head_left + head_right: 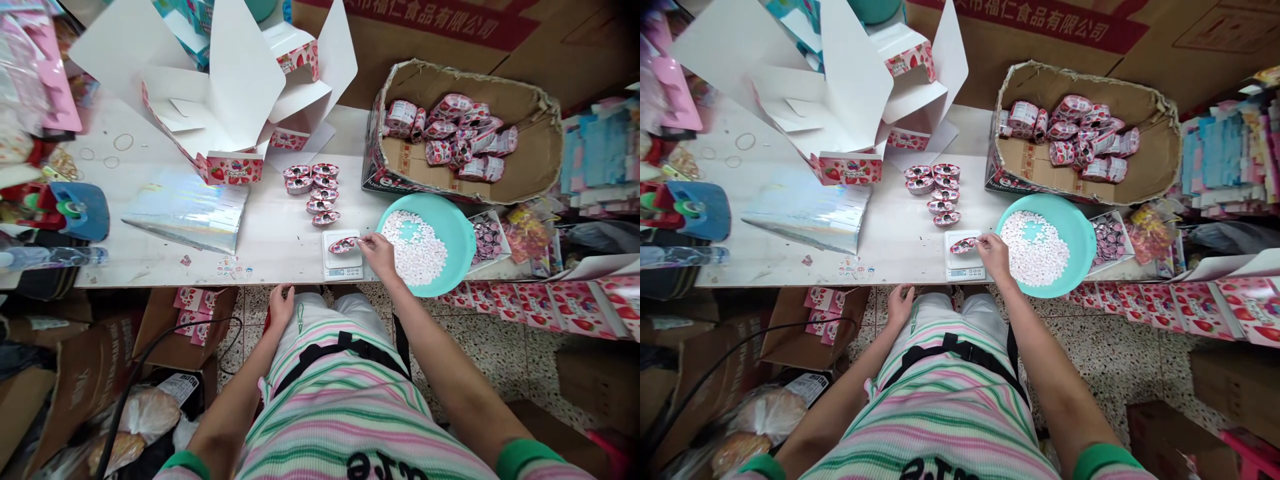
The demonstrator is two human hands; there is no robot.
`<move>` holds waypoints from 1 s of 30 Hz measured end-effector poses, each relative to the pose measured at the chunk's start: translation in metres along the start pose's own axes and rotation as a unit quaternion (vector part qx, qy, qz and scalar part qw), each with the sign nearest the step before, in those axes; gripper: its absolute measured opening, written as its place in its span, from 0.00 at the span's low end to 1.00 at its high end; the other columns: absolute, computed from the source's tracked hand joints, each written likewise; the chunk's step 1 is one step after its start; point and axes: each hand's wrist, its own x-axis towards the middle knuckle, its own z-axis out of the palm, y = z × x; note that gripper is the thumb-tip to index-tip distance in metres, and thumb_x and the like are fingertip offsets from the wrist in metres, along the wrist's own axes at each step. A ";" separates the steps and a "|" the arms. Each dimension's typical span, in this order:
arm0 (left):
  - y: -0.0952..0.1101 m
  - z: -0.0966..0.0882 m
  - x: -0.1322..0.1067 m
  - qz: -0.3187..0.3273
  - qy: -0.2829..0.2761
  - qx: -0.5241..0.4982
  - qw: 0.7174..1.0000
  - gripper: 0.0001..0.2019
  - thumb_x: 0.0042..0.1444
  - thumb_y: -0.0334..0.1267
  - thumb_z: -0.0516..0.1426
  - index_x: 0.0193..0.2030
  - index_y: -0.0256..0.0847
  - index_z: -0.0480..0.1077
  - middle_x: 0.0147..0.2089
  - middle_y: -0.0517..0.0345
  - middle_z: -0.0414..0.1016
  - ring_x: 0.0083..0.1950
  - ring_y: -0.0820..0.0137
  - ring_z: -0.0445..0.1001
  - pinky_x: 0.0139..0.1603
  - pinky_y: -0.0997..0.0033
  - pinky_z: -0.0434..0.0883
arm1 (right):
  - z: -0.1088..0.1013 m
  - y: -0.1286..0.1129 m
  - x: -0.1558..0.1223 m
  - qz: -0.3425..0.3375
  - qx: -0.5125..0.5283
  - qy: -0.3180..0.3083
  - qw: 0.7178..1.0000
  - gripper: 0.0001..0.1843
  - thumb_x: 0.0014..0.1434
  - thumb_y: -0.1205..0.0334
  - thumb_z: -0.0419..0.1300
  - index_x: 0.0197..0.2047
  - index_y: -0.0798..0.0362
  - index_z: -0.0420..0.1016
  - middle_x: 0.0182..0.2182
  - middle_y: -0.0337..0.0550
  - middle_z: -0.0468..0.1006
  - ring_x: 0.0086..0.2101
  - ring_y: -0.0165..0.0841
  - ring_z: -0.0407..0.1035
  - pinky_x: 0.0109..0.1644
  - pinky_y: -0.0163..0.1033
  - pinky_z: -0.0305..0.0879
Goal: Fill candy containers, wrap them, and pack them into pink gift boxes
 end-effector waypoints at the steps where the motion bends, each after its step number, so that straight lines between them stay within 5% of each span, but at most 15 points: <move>1: -0.001 -0.001 -0.001 0.001 0.002 -0.001 1.000 0.10 0.55 0.42 0.53 0.38 0.41 0.71 0.41 0.51 0.75 0.46 0.61 0.71 0.51 0.59 0.66 | 0.006 -0.004 0.001 -0.006 0.001 -0.009 1.000 0.07 0.53 0.58 0.57 0.31 0.52 0.73 0.32 0.43 0.75 0.31 0.33 0.70 0.39 0.40 0.69; 18: -0.009 -0.005 -0.008 -0.026 0.022 -0.021 0.999 0.09 0.55 0.42 0.53 0.38 0.42 0.71 0.41 0.51 0.75 0.46 0.63 0.72 0.51 0.59 0.67 | 0.037 0.003 -0.003 0.004 -0.003 -0.070 0.998 0.08 0.49 0.61 0.59 0.34 0.54 0.74 0.31 0.43 0.75 0.27 0.31 0.68 0.36 0.38 0.68; 24: -0.006 -0.005 -0.007 -0.027 0.020 -0.021 0.999 0.10 0.55 0.42 0.53 0.39 0.42 0.71 0.42 0.52 0.75 0.46 0.62 0.72 0.52 0.58 0.67 | 0.012 -0.001 -0.009 0.014 -0.031 0.032 0.999 0.12 0.54 0.55 0.55 0.36 0.53 0.74 0.35 0.44 0.76 0.30 0.32 0.68 0.39 0.38 0.66; 30: -0.007 -0.004 -0.004 -0.013 0.017 -0.015 1.000 0.10 0.54 0.41 0.53 0.38 0.41 0.71 0.41 0.51 0.75 0.46 0.62 0.72 0.52 0.58 0.66 | -0.038 0.040 -0.025 0.115 -0.056 0.169 0.977 0.19 0.55 0.49 0.53 0.37 0.55 0.74 0.34 0.46 0.76 0.32 0.33 0.68 0.40 0.39 0.64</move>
